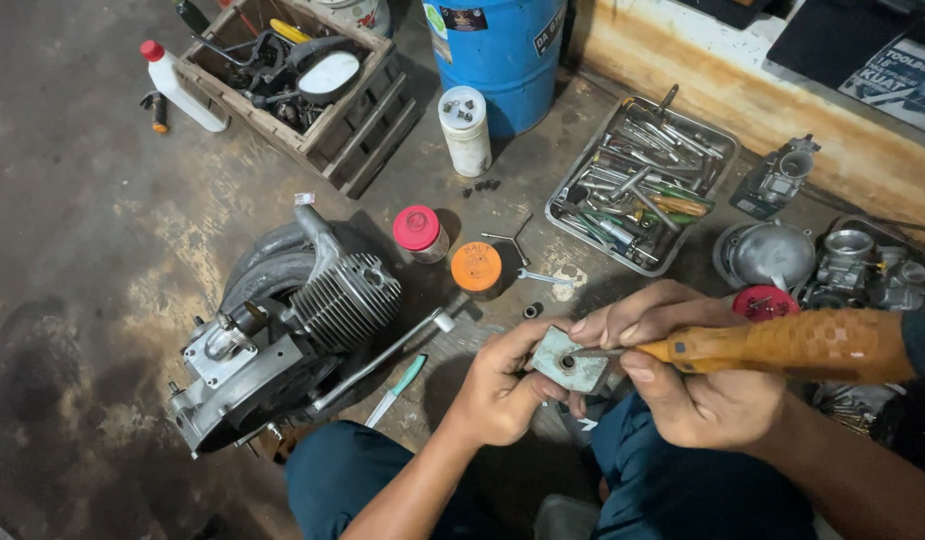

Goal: The person holds a small metal block and uses a screwdriver to scrape and clean its surface. The person rotates the block to access different sides while continuing to scrape with the screwdriver.

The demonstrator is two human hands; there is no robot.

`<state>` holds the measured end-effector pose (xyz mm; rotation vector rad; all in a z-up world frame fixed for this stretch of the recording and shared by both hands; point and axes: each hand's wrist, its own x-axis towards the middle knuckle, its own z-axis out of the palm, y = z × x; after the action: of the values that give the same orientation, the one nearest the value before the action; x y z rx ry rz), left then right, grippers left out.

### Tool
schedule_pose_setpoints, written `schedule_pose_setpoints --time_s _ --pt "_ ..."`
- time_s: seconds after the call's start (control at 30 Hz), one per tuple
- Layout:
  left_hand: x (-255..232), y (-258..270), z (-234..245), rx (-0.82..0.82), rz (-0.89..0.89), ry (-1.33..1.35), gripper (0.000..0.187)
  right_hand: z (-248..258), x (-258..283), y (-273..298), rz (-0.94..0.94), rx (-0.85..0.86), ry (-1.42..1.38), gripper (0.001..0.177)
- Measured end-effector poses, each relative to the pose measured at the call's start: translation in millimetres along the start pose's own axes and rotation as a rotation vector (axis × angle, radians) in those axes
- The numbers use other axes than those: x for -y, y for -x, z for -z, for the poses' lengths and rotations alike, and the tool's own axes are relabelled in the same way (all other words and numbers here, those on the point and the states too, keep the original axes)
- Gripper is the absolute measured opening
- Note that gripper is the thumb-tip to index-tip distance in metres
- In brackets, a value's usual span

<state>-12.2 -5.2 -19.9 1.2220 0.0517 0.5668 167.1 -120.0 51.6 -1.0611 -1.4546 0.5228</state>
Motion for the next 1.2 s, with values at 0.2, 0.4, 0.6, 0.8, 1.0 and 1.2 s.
schedule_pose_setpoints --time_s 0.2,0.4,0.6,0.8,1.0,1.2 --pt "-2.8 -0.5 1.4 -0.026 0.003 -0.075 0.049 -1.6 -1.1 2.9 0.003 0.013 0.007 0.029" --pt "-14.7 -7.4 3.6 -0.107 -0.129 -0.585 0.048 2.5 -0.7 -5.7 0.008 0.146 0.247 0.028" --pt "-21.6 -14.5 3.2 -0.146 -0.257 -0.752 0.047 9.1 -7.9 -17.8 -0.127 0.094 0.289 0.047" --pt "-25.8 -14.9 -2.5 -0.332 -0.306 -0.858 0.045 21.1 -41.2 -11.5 -0.285 0.005 -0.058 0.029" --pt "-29.9 -11.5 -14.2 -0.46 -0.355 -0.849 0.047 12.6 -49.0 -17.1 -0.57 -0.13 -0.806 0.02" --pt "-33.1 -7.1 -14.4 -0.491 -0.366 -0.93 0.048 10.8 -55.5 -17.1 -0.732 -0.3 -0.694 0.026"
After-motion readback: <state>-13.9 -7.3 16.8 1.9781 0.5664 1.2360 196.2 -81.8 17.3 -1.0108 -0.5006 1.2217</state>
